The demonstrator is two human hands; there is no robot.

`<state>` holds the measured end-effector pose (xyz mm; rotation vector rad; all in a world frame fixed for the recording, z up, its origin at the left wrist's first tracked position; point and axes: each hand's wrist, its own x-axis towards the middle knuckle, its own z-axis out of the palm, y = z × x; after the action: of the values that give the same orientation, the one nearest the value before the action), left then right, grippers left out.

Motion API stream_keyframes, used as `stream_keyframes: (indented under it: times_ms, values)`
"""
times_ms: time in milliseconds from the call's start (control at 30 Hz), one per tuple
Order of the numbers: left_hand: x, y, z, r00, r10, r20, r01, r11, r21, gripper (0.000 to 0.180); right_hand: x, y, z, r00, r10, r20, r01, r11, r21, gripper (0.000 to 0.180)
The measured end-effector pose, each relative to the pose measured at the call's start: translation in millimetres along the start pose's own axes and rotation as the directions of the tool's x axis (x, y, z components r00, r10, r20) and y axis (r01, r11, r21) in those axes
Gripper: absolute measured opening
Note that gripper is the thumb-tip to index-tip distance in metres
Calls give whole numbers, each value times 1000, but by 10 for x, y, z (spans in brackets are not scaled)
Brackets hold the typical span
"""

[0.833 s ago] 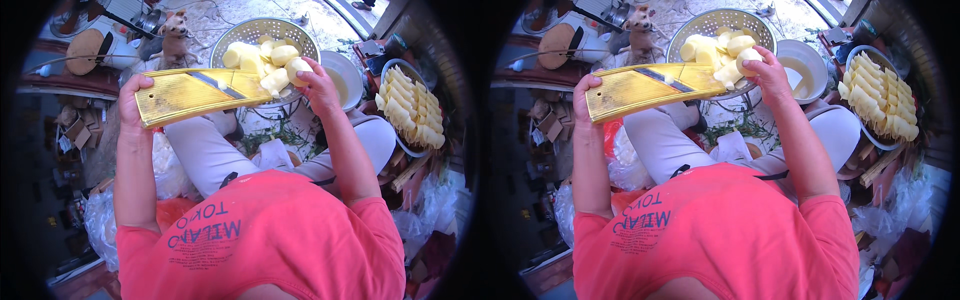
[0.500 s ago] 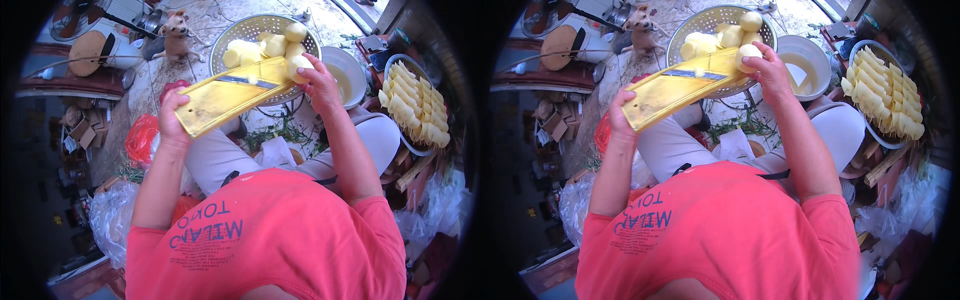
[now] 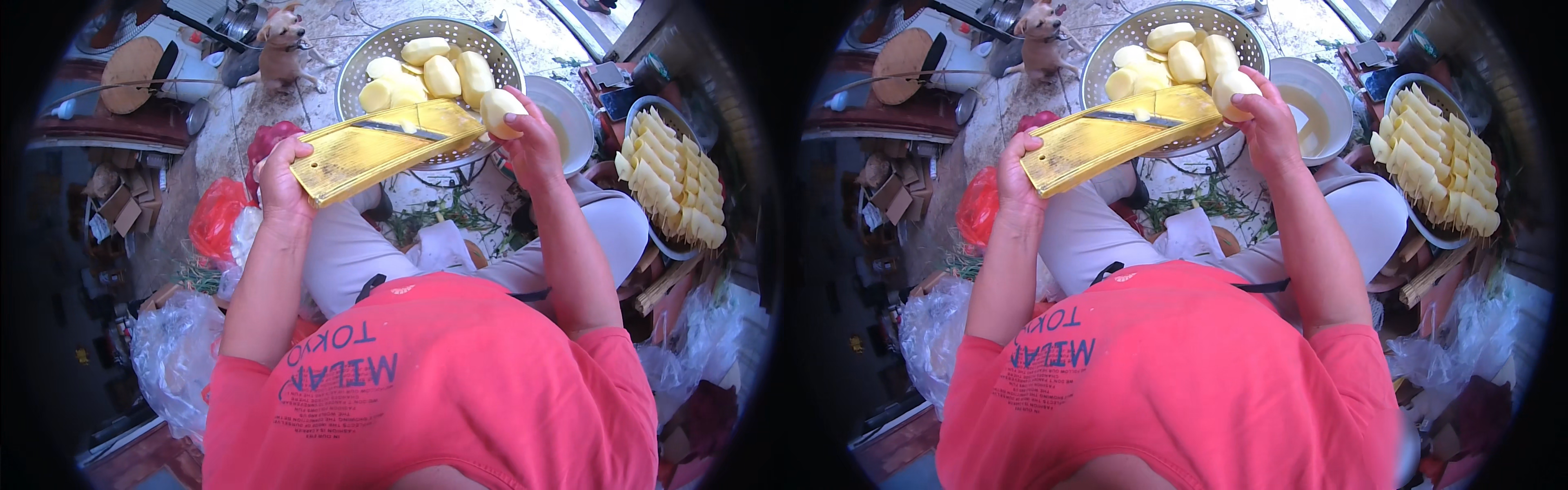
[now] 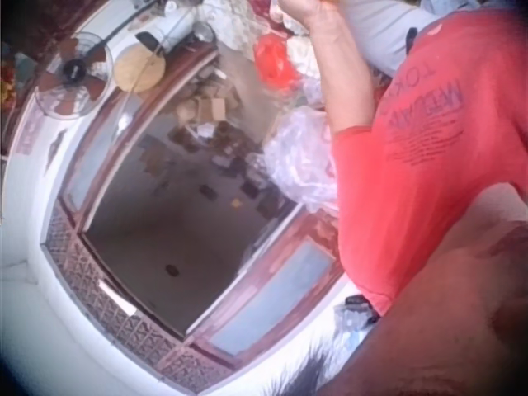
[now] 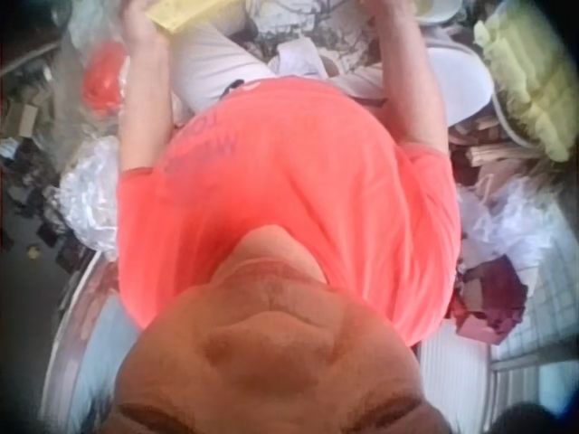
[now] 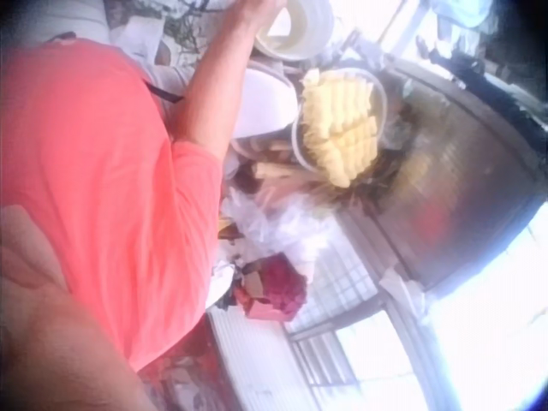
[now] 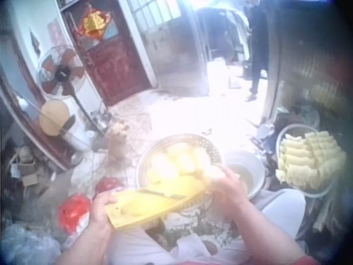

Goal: The person sits on the floor and uses a yellow mandoline slicer to cut peeled potatoes into thin slices, placing them into a metal colander. The person occasionally rinses the potatoes in a bowl of water.

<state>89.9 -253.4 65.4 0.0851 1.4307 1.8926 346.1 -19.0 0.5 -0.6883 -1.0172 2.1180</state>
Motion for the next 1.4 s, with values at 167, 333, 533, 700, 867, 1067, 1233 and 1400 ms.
stream_keyframes:
  times_ms: [167,333,533,700,867,1067,1233,1400]
  values:
    - [-8,-108,59,996,85,3,-85,996,-43,36,-1,-59,-16,997,63,48,-60,997,-48,61]
    - [-426,-98,280,968,161,194,-153,987,-54,30,79,-36,-5,984,168,59,-162,982,-97,57]
    - [-418,-280,123,938,182,295,-157,982,-106,45,187,21,196,978,199,54,-171,929,-327,55]
    - [-388,-419,101,858,393,332,-329,915,-233,31,228,127,390,982,145,122,-20,722,-691,57]
    - [-258,-380,71,753,514,412,-459,858,-231,17,179,-20,554,884,158,441,382,300,-874,76]
    - [-64,-349,41,786,469,403,-412,883,-223,13,185,-130,702,804,254,537,497,208,-842,85]
    - [32,-394,2,797,450,403,-361,889,-281,13,236,-79,739,861,318,396,284,345,-895,78]
    - [42,-413,-37,812,447,375,-352,888,-296,13,273,-93,819,948,290,127,96,119,-988,78]
